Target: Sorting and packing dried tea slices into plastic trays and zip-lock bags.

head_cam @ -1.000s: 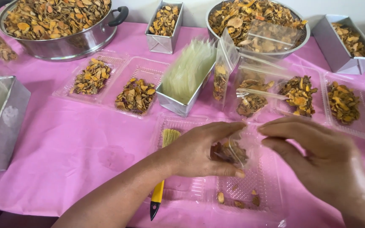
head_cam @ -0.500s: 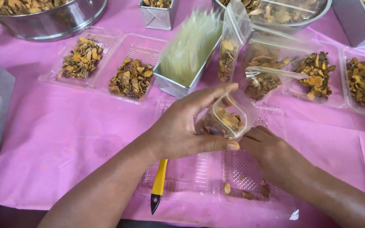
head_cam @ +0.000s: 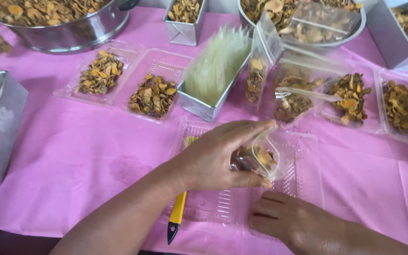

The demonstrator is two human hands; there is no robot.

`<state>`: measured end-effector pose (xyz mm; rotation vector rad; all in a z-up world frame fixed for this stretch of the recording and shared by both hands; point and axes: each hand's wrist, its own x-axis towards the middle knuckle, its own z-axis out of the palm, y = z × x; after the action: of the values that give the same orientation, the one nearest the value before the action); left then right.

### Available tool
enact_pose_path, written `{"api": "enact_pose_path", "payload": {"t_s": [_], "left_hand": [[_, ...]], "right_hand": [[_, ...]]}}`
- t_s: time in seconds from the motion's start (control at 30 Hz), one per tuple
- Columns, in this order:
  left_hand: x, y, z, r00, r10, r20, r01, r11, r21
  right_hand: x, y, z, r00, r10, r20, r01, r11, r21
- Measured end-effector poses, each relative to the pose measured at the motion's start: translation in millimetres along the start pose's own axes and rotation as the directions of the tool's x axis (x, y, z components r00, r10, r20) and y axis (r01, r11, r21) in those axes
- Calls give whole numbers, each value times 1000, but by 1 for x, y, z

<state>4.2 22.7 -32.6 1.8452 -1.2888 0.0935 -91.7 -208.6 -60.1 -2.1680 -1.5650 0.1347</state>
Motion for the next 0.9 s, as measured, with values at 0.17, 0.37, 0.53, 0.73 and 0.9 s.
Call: {"api": "enact_pose_path", "payload": {"t_s": [0.17, 0.37, 0.53, 0.73, 0.9], "left_hand": [[0, -2, 4, 999, 22, -27, -22, 1000, 7], [1, -1, 6, 1000, -13, -26, 14, 999, 35], [2, -1, 7, 999, -1, -53, 3, 999, 43], [1, 1, 7, 999, -42, -23, 43, 998, 36], [2, 1, 8, 1000, -15, -22, 16, 1000, 20]], "right_hand": [[13, -9, -15, 998, 65, -9, -63, 989, 131], [17, -2, -13, 998, 26, -55, -16, 985, 174], [10, 4, -8, 1000, 25, 19, -27, 986, 162], [-2, 10, 0, 998, -7, 70, 3, 998, 59], [-2, 9, 7, 990, -138, -18, 135, 984, -117]]}}
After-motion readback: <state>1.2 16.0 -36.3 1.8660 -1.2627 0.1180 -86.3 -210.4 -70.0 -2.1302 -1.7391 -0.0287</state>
